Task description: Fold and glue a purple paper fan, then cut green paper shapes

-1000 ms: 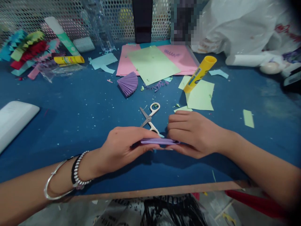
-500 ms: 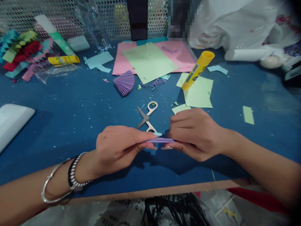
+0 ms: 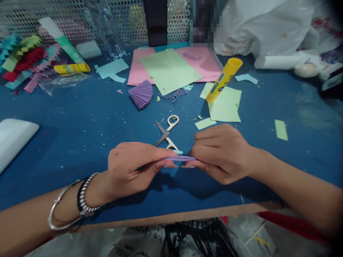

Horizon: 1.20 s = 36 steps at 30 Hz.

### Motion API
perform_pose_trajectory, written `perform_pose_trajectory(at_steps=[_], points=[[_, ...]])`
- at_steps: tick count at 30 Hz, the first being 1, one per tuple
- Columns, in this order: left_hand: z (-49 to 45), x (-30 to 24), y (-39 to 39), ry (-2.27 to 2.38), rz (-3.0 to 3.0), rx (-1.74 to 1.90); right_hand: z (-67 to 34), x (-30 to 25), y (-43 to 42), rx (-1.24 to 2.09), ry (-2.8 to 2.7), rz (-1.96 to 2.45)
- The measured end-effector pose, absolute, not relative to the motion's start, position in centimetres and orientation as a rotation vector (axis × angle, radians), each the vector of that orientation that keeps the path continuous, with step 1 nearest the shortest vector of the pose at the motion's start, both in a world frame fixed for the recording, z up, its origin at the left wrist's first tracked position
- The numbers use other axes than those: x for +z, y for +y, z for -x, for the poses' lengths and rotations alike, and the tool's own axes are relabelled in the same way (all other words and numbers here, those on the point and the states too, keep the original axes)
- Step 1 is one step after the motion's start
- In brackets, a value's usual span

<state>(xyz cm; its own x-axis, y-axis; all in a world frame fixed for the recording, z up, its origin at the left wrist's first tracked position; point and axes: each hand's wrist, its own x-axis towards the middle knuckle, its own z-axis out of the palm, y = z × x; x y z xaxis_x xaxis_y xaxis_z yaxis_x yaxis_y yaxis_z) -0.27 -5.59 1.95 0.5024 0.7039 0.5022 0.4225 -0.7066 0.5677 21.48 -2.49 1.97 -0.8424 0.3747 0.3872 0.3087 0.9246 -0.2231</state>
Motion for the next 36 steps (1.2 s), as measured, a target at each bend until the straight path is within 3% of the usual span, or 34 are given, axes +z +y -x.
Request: perform_pose_trajectory(at_steps=[6,9,15,22,36], points=[[0.1,2.0,-5.5,0.894,-2.322,1.045,-21.2,1.6,-2.1,0.762,-2.617,0.548],[-0.1,1.8,-5.4,0.861,-2.333,1.031,-21.1,1.4,-2.0,0.885,-2.672,0.518],[0.3,1.2,-5.1,0.848,-2.266,0.764,-20.9,1.2,-2.4,0.688,-2.724,0.468],[0.4,1.0,-5.2,0.806,-2.313,0.72,-21.2,1.0,-2.1,0.437,-2.768,0.447],[0.1,1.0,-5.5,0.753,-2.407,0.703,-20.8,1.0,-3.0,0.422,-2.853,0.377]])
